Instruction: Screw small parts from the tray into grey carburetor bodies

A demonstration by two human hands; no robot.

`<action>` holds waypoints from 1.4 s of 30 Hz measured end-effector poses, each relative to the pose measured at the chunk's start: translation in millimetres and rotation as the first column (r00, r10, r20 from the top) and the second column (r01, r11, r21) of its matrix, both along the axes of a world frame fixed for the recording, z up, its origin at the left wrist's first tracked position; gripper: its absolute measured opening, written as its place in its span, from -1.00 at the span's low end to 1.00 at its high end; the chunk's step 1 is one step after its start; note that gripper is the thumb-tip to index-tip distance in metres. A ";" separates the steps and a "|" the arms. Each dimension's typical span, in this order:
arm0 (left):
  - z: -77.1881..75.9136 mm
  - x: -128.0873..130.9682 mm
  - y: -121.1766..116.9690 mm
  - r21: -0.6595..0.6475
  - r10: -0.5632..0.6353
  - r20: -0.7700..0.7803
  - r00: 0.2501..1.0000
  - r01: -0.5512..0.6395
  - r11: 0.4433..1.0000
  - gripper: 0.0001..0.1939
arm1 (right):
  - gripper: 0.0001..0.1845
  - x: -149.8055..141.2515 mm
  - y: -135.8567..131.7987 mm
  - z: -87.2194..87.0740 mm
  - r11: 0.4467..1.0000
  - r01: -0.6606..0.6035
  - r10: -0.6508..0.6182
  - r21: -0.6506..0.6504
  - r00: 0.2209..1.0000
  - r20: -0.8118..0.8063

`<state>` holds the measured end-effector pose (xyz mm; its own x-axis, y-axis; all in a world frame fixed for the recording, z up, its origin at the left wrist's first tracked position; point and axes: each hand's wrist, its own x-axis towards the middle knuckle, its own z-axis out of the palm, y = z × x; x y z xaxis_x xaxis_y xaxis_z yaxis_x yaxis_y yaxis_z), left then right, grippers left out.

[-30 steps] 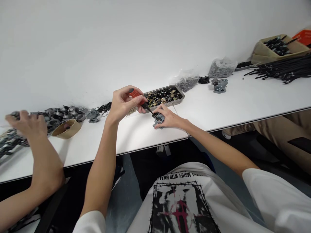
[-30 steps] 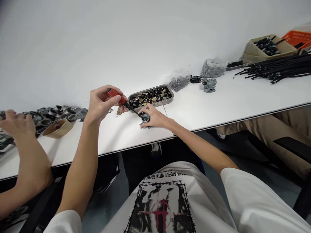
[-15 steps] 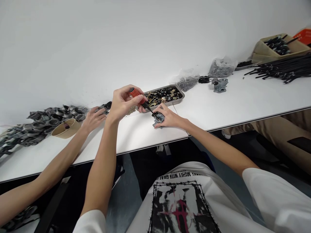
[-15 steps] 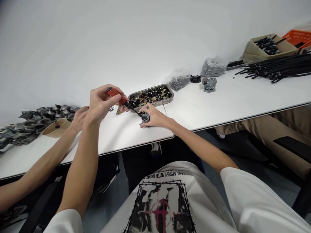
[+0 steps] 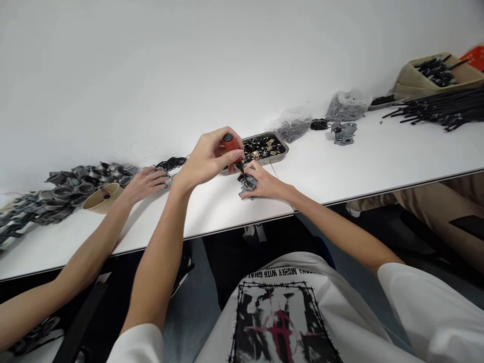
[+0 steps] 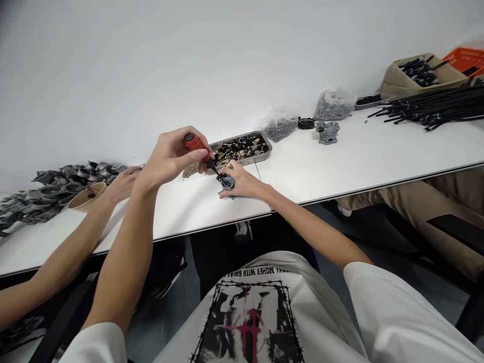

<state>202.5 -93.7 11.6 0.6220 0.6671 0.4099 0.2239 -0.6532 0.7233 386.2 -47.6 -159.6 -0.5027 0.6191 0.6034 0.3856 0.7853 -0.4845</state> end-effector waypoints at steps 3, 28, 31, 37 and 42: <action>1.0 5.2 -2.2 0.007 0.000 -0.037 0.999 0.000 1.000 -0.83 | -0.25 -0.6 0.3 -0.3 1.000 -0.001 0.001 0.010 1.000 -0.012; 4.2 5.8 -10.1 0.062 0.045 0.046 0.998 -0.048 0.997 -0.73 | -0.27 -1.6 -0.6 0.6 1.000 0.003 -0.003 -0.003 1.000 -0.010; 9.7 0.9 -12.3 0.025 -0.008 0.013 1.000 0.008 1.000 -0.74 | -0.28 -1.6 -1.8 1.8 1.000 0.004 -0.004 -0.026 1.000 -0.003; 6.9 -4.7 -10.6 0.030 0.015 0.076 0.997 -0.017 0.999 -0.72 | -0.29 -1.6 -1.8 1.2 1.000 0.007 -0.007 -0.004 1.000 0.001; 6.7 -5.7 -9.2 0.012 -0.023 0.091 0.996 0.022 1.000 -0.84 | -0.29 -1.2 -1.1 0.2 1.000 0.000 0.000 -0.005 1.000 -0.004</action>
